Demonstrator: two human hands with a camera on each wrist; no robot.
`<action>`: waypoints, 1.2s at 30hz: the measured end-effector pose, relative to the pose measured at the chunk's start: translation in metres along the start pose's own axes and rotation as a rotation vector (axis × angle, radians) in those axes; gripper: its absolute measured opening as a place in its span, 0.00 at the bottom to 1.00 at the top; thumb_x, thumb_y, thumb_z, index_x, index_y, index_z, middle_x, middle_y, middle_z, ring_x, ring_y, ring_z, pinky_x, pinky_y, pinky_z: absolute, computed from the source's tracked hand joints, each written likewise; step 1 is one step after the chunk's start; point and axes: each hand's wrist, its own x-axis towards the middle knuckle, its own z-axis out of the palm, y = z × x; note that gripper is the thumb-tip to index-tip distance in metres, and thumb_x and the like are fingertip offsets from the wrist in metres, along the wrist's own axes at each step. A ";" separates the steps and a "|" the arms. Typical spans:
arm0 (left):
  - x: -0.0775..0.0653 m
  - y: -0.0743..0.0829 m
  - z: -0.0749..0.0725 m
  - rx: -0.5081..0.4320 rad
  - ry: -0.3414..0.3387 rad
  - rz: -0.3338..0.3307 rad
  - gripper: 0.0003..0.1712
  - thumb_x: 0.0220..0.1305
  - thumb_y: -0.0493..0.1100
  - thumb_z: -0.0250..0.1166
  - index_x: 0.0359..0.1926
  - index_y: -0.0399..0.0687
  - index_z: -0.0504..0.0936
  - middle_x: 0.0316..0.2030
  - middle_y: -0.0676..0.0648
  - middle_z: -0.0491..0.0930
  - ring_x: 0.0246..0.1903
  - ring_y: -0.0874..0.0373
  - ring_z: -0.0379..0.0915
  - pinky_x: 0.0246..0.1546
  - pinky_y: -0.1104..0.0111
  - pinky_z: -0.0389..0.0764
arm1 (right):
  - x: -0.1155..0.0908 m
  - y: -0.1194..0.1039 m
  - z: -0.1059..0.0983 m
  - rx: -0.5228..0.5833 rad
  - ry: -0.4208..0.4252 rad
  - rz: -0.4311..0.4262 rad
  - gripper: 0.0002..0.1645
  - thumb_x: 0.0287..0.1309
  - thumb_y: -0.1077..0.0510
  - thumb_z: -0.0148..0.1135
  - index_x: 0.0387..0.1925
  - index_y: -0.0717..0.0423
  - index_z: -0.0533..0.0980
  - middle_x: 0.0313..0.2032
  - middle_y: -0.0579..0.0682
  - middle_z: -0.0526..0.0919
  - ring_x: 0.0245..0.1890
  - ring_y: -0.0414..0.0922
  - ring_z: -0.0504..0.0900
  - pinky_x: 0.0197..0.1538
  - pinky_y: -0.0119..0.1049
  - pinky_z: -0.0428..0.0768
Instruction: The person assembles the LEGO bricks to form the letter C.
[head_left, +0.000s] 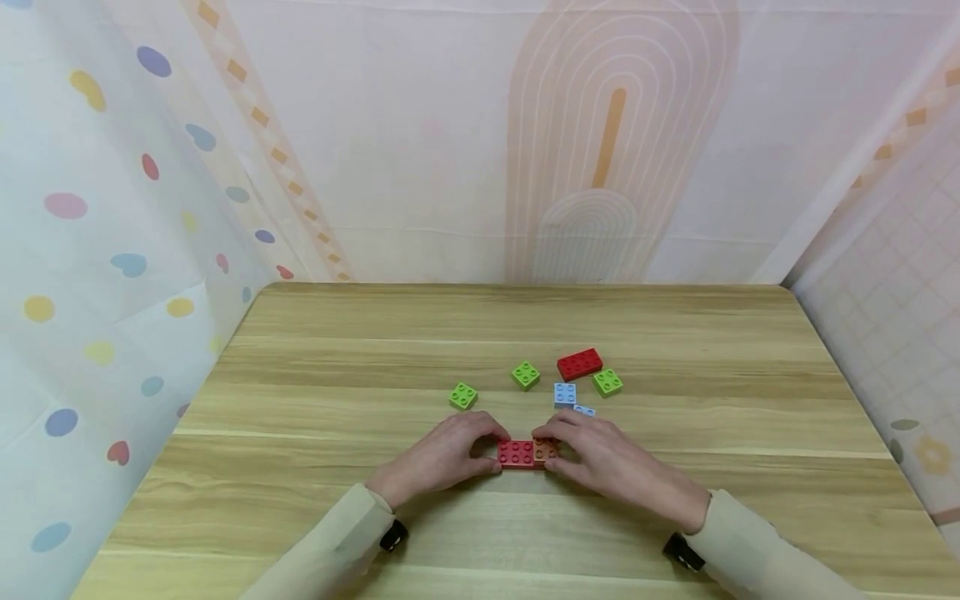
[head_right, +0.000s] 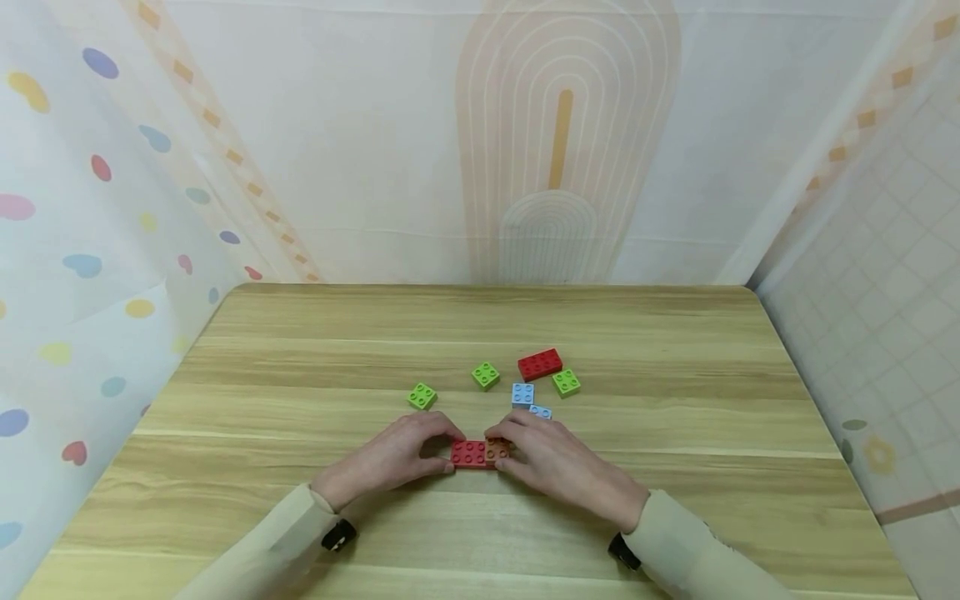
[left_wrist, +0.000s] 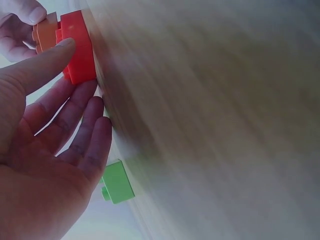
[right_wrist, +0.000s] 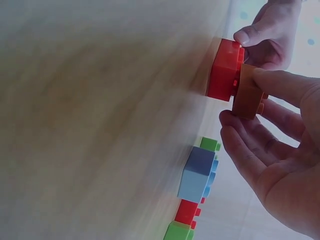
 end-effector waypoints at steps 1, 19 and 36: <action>0.000 0.000 0.000 0.000 -0.001 0.000 0.20 0.59 0.48 0.70 0.52 0.51 0.80 0.48 0.55 0.79 0.53 0.59 0.72 0.59 0.58 0.71 | 0.000 -0.001 0.000 -0.005 -0.004 0.001 0.19 0.61 0.52 0.66 0.53 0.51 0.79 0.45 0.40 0.76 0.40 0.36 0.73 0.44 0.35 0.78; 0.001 0.004 -0.002 0.006 -0.011 -0.005 0.19 0.59 0.46 0.70 0.51 0.49 0.80 0.47 0.54 0.80 0.51 0.59 0.74 0.56 0.61 0.74 | 0.005 -0.004 -0.003 -0.076 -0.041 0.013 0.19 0.57 0.51 0.69 0.50 0.52 0.81 0.42 0.41 0.75 0.35 0.36 0.70 0.38 0.34 0.74; 0.017 0.026 0.007 0.183 -0.021 0.047 0.18 0.58 0.48 0.71 0.49 0.50 0.82 0.44 0.53 0.81 0.46 0.60 0.75 0.50 0.66 0.77 | -0.017 0.008 -0.008 -0.057 -0.022 0.065 0.30 0.55 0.48 0.70 0.57 0.55 0.75 0.51 0.47 0.78 0.48 0.41 0.76 0.50 0.42 0.79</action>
